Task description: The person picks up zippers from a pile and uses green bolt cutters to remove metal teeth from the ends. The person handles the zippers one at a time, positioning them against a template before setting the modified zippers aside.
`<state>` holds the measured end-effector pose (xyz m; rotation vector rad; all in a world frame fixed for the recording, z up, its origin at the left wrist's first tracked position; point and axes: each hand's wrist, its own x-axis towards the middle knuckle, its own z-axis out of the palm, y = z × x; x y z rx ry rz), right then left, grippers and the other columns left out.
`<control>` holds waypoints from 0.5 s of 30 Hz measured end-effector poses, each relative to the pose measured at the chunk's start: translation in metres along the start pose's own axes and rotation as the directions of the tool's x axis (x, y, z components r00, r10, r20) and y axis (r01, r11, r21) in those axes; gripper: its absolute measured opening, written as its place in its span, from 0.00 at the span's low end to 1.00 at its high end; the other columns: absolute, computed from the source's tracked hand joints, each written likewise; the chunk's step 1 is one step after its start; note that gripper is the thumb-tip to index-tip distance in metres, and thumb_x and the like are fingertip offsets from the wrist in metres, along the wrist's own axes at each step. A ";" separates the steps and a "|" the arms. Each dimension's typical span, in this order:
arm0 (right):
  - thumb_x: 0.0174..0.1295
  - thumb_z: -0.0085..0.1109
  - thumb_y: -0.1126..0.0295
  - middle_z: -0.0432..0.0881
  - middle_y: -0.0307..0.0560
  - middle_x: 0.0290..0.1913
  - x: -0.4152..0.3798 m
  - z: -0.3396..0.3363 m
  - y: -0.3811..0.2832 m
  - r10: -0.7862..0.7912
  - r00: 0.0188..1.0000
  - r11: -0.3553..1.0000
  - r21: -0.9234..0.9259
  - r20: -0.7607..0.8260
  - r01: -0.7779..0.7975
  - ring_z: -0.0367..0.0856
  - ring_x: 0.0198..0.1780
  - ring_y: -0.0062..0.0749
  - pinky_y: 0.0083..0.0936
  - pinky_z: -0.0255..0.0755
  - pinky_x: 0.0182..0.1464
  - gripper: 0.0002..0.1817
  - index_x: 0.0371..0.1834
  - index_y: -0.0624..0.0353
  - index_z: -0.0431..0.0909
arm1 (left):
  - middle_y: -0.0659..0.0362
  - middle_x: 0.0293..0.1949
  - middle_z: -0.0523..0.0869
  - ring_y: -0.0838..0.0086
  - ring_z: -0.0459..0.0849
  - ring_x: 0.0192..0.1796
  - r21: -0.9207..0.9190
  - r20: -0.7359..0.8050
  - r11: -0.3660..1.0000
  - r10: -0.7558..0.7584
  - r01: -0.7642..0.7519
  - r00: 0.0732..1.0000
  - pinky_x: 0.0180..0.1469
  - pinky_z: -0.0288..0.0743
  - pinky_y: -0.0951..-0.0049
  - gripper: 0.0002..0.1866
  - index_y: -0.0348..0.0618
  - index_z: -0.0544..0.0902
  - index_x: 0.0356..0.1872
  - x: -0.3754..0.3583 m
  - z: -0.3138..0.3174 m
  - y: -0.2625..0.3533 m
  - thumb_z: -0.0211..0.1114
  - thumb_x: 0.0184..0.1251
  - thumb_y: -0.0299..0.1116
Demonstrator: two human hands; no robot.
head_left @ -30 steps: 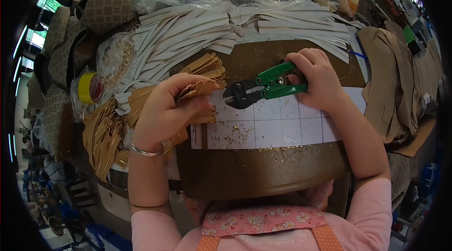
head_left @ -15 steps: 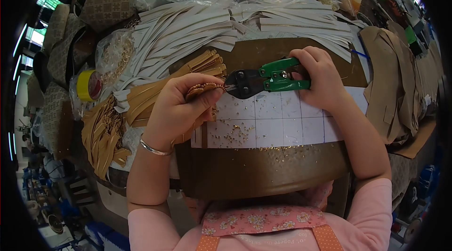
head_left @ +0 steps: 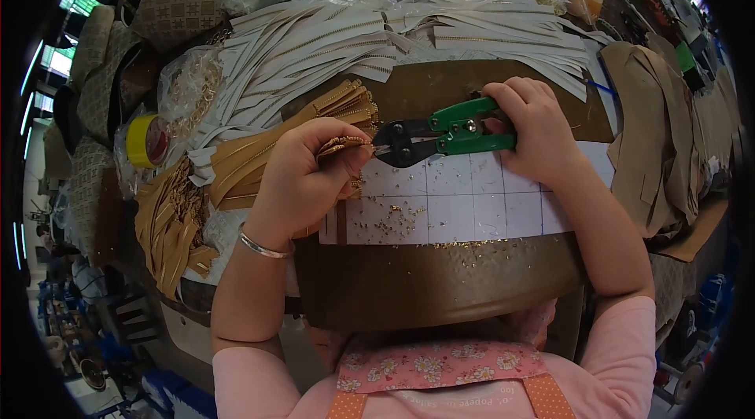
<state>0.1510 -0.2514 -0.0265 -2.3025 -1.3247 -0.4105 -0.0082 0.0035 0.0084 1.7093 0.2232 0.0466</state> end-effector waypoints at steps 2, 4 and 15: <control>0.49 0.62 0.76 0.79 0.48 0.38 -0.002 -0.003 -0.001 0.074 0.990 0.995 0.053 0.124 -0.081 0.78 0.45 0.49 0.41 0.70 0.51 0.17 0.45 0.57 0.76 | 0.66 0.30 0.83 0.87 0.76 0.27 -0.015 0.006 1.000 -0.017 0.017 1.000 0.27 0.72 0.83 0.05 0.39 0.83 0.42 -0.001 0.000 0.002 0.68 0.67 0.24; 0.48 0.65 0.75 0.78 0.46 0.35 -0.005 0.002 0.002 0.082 0.987 0.993 0.074 0.137 -0.093 0.78 0.41 0.47 0.41 0.71 0.49 0.17 0.43 0.57 0.77 | 0.65 0.32 0.83 0.86 0.77 0.29 -0.018 0.040 0.999 -0.027 0.028 0.999 0.29 0.73 0.83 0.05 0.38 0.82 0.42 -0.001 -0.004 0.003 0.67 0.68 0.23; 0.48 0.66 0.74 0.78 0.46 0.43 0.000 0.006 0.004 0.040 0.999 0.999 0.009 -0.031 -0.040 0.77 0.50 0.46 0.41 0.68 0.59 0.24 0.52 0.56 0.75 | 0.65 0.37 0.81 0.82 0.80 0.40 -0.105 0.052 0.994 -0.035 0.041 0.998 0.43 0.77 0.81 0.08 0.37 0.81 0.46 0.006 -0.006 0.006 0.64 0.68 0.20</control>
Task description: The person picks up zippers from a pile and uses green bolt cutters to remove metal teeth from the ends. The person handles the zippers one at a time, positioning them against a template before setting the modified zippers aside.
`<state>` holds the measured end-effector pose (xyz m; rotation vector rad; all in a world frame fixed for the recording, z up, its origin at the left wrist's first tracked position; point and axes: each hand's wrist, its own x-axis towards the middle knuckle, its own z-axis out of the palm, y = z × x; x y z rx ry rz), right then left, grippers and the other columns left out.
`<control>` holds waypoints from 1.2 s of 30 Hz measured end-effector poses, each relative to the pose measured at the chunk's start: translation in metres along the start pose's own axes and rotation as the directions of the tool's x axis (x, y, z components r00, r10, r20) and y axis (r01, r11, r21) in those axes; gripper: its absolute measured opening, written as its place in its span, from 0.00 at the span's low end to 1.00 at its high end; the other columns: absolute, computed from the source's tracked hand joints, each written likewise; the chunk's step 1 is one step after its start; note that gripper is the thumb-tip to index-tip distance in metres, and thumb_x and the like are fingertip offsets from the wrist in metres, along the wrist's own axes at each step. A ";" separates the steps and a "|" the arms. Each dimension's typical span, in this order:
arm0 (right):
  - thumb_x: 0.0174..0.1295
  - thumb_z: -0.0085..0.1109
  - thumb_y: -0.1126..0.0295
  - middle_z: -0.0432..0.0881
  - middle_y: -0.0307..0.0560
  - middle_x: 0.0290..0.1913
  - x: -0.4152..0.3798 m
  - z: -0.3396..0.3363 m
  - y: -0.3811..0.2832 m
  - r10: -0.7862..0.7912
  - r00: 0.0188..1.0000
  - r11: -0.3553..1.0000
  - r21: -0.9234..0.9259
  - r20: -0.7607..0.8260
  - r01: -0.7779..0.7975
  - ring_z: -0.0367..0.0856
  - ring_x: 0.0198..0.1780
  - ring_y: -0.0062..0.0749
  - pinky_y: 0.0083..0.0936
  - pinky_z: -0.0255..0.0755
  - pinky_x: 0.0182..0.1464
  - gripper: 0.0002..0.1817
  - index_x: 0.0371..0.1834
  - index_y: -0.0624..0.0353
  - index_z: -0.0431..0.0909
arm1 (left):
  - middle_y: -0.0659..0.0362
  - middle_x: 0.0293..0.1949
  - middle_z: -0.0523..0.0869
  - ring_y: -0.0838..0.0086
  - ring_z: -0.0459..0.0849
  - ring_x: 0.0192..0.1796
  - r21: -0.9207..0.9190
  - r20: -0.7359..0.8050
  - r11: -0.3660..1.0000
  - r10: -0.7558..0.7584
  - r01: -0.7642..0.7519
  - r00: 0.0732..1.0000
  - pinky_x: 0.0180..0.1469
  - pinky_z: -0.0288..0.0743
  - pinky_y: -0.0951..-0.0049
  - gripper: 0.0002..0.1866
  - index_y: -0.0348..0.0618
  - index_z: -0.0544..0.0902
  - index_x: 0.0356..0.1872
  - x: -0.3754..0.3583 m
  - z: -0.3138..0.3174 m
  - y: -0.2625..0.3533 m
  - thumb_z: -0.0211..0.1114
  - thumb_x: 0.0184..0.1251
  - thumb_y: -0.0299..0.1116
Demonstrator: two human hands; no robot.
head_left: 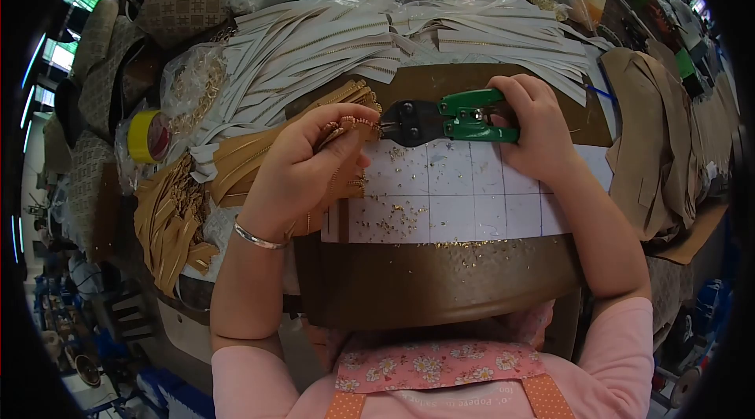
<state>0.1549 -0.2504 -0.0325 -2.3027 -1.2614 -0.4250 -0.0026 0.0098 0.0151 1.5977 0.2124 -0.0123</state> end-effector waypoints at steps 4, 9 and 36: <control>0.49 0.65 0.76 0.78 0.48 0.46 0.000 -0.001 -0.001 0.019 1.000 1.000 0.021 -0.004 -0.018 0.76 0.53 0.49 0.41 0.67 0.60 0.25 0.54 0.55 0.74 | 0.66 0.39 0.82 0.85 0.79 0.41 0.024 -0.020 0.994 0.108 -0.108 0.994 0.44 0.76 0.83 0.10 0.38 0.80 0.46 0.005 -0.001 -0.015 0.68 0.66 0.23; 0.51 0.64 0.77 0.78 0.48 0.48 0.001 -0.004 -0.003 0.036 0.999 0.999 0.035 0.038 -0.038 0.75 0.55 0.51 0.42 0.67 0.60 0.24 0.54 0.56 0.74 | 0.66 0.38 0.84 0.87 0.78 0.39 0.116 -0.006 0.973 0.201 -0.199 0.980 0.43 0.75 0.84 0.10 0.37 0.82 0.46 0.004 0.005 -0.016 0.69 0.66 0.23; 0.45 0.67 0.74 0.78 0.47 0.29 -0.002 -0.003 -0.007 -0.048 0.994 0.989 0.144 0.095 0.034 0.79 0.32 0.48 0.39 0.73 0.35 0.16 0.40 0.57 0.77 | 0.57 0.34 0.84 0.75 0.81 0.33 0.514 0.156 0.781 0.322 -0.355 0.934 0.37 0.75 0.77 0.05 0.33 0.82 0.37 -0.006 -0.007 0.000 0.64 0.60 0.15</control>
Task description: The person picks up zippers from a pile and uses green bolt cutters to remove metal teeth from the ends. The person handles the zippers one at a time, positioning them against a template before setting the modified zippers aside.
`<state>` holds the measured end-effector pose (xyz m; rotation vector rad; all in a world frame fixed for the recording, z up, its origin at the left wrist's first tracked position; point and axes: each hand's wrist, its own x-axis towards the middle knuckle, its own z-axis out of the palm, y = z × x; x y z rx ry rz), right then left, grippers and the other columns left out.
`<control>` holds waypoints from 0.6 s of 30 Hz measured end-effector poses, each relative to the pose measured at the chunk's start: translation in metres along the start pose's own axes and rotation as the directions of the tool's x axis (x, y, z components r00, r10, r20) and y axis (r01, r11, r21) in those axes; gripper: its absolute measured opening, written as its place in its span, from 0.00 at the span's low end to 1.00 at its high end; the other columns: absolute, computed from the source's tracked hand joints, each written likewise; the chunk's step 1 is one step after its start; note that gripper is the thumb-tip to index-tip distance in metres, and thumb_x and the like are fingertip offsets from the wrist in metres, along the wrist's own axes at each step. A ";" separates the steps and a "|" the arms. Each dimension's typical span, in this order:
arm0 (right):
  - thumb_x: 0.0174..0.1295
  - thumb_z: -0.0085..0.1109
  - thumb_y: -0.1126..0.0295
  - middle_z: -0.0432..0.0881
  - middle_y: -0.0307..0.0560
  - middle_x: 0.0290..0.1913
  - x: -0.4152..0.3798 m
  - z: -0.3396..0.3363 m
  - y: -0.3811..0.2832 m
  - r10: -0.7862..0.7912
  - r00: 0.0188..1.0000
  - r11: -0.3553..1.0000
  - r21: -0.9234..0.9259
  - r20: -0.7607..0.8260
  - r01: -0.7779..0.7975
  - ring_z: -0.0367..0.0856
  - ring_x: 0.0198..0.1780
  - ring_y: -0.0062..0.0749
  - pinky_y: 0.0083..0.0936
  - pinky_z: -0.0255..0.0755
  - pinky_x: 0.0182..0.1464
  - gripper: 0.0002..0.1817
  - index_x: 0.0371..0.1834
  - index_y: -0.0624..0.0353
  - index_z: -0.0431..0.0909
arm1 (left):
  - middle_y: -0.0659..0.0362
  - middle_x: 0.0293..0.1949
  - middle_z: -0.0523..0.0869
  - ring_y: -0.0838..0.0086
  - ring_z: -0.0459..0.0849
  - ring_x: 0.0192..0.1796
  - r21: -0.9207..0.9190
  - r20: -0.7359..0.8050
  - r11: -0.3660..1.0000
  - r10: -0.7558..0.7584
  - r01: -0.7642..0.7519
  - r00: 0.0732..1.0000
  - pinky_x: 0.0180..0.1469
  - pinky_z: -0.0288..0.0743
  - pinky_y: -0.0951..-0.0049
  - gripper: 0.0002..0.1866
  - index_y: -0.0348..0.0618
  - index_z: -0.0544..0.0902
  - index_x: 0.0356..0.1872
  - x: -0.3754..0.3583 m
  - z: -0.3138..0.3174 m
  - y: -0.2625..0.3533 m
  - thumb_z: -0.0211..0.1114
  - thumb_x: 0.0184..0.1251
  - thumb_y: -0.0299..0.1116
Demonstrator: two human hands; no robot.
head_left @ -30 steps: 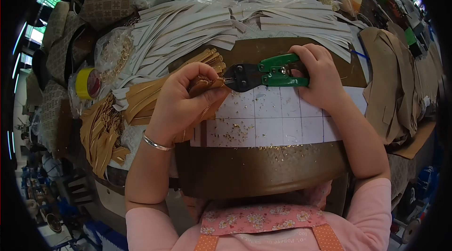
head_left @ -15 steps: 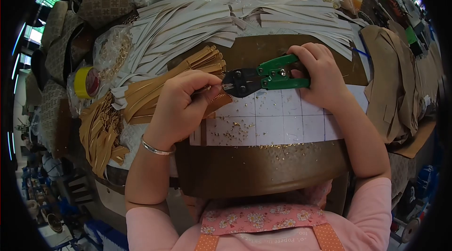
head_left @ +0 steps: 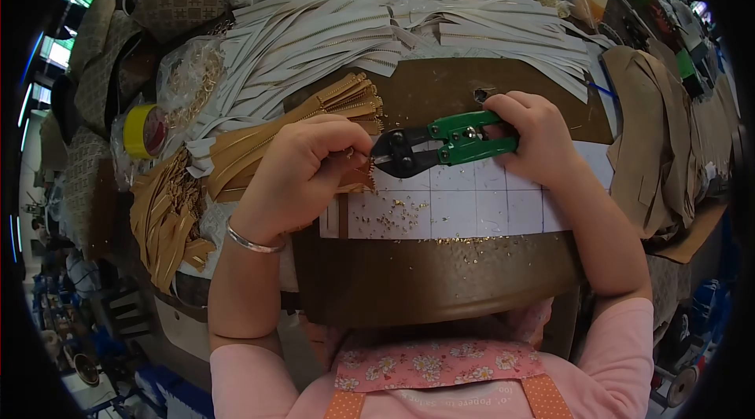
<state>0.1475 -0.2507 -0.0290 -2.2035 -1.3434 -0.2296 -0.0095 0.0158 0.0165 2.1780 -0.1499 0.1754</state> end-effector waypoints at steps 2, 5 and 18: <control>0.45 0.68 0.74 0.78 0.47 0.30 0.002 0.001 0.002 -0.037 0.999 0.999 -0.024 -0.003 0.037 0.79 0.33 0.48 0.39 0.73 0.36 0.16 0.40 0.57 0.77 | 0.59 0.38 0.83 0.78 0.81 0.35 -0.286 0.102 0.948 -0.117 0.142 0.988 0.39 0.75 0.78 0.05 0.33 0.81 0.35 -0.001 -0.002 -0.001 0.63 0.61 0.14; 0.46 0.67 0.74 0.78 0.48 0.31 0.001 -0.001 0.004 0.025 1.000 0.999 0.047 0.008 -0.026 0.79 0.34 0.49 0.39 0.73 0.38 0.16 0.41 0.57 0.78 | 0.61 0.40 0.81 0.80 0.81 0.39 -0.322 0.235 0.941 -0.032 0.109 0.971 0.41 0.76 0.78 0.08 0.35 0.80 0.38 -0.001 -0.025 -0.007 0.66 0.58 0.14; 0.48 0.62 0.76 0.79 0.48 0.40 0.001 -0.006 0.008 0.038 0.999 0.997 -0.064 0.002 -0.037 0.77 0.45 0.51 0.40 0.70 0.53 0.20 0.47 0.56 0.77 | 0.50 0.39 0.84 0.52 0.82 0.45 0.406 0.230 0.901 -0.264 0.155 0.937 0.46 0.76 0.62 0.22 0.39 0.80 0.41 0.001 -0.013 -0.004 0.78 0.42 0.26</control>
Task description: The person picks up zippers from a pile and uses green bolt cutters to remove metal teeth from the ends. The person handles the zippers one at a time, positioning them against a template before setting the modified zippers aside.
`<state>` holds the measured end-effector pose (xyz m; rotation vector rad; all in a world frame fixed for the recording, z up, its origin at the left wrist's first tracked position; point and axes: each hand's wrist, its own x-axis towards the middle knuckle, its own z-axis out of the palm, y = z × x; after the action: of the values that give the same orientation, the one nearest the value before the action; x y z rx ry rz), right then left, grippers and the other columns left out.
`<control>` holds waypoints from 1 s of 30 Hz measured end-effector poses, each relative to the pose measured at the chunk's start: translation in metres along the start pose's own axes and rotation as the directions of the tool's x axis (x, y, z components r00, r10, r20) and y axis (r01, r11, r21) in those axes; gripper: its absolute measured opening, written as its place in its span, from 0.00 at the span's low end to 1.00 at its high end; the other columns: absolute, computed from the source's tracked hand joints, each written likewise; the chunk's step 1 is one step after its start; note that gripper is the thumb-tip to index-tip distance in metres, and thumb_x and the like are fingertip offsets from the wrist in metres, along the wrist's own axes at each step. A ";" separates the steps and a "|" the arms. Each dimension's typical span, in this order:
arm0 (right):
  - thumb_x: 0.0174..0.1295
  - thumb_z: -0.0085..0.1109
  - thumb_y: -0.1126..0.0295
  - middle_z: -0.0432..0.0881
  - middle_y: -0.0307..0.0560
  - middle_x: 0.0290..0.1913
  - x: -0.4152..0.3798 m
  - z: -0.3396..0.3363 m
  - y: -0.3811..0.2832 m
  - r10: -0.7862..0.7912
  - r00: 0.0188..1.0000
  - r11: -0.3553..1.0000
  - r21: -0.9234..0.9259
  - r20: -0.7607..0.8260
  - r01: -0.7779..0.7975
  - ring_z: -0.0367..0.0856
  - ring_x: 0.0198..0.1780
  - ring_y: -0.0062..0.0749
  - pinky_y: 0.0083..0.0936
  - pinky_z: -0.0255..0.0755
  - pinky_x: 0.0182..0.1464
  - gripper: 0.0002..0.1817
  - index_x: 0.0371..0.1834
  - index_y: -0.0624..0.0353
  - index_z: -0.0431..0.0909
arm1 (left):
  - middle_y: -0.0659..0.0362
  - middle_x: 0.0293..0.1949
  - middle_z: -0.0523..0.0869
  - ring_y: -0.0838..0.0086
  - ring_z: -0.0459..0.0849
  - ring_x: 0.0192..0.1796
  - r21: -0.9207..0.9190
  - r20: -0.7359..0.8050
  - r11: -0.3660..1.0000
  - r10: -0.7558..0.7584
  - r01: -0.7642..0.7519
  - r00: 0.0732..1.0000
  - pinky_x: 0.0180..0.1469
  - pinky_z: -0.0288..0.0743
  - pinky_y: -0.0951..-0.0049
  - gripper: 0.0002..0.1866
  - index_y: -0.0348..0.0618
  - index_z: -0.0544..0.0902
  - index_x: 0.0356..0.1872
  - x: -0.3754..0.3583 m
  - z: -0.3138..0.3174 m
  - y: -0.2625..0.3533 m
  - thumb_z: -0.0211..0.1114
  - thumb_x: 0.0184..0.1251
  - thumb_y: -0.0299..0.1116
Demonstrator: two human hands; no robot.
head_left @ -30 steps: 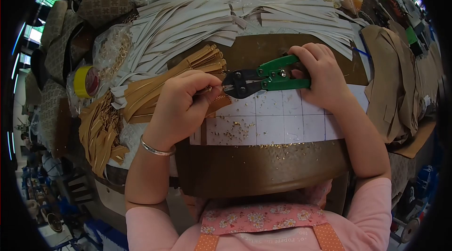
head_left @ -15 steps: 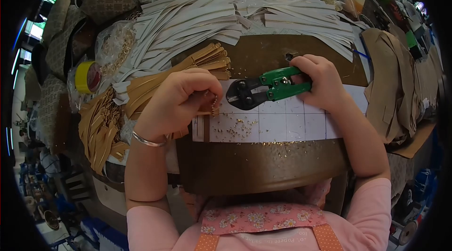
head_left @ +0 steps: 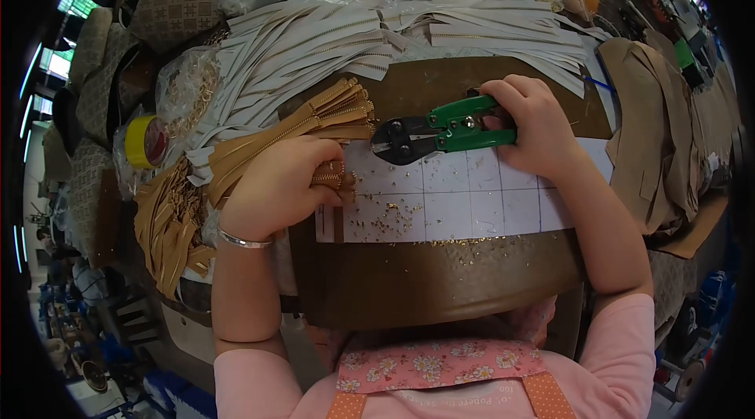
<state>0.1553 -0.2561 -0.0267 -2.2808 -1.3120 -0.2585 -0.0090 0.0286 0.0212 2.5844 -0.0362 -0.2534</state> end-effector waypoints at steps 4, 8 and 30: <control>0.47 0.63 0.76 0.78 0.48 0.40 0.000 0.000 0.000 -0.016 1.000 1.000 -0.011 -0.006 0.016 0.77 0.46 0.50 0.40 0.70 0.54 0.20 0.47 0.57 0.76 | 0.51 0.37 0.84 0.56 0.83 0.43 0.055 0.018 0.998 0.038 -0.039 0.999 0.45 0.77 0.63 0.20 0.38 0.81 0.41 0.002 -0.004 -0.002 0.77 0.44 0.25; 0.48 0.62 0.76 0.77 0.48 0.39 0.001 -0.001 -0.001 -0.030 1.000 0.999 -0.018 -0.011 0.029 0.76 0.47 0.50 0.40 0.69 0.55 0.21 0.48 0.57 0.76 | 0.61 0.36 0.83 0.77 0.81 0.41 -0.445 -0.039 0.892 -0.101 0.073 0.994 0.41 0.74 0.77 0.12 0.36 0.80 0.36 0.000 -0.003 0.009 0.74 0.53 0.20; 0.49 0.62 0.77 0.76 0.49 0.40 0.000 0.000 -0.005 -0.014 1.000 0.999 -0.033 -0.010 0.013 0.75 0.49 0.50 0.40 0.68 0.56 0.21 0.49 0.56 0.75 | 0.63 0.35 0.84 0.84 0.79 0.33 -0.662 -0.177 0.749 -0.106 -0.039 0.978 0.35 0.76 0.80 0.05 0.36 0.83 0.41 0.003 0.014 0.014 0.66 0.66 0.21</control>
<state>0.1513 -0.2535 -0.0252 -2.2952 -1.3277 -0.2980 -0.0088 0.0094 0.0162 1.8758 0.1527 0.0022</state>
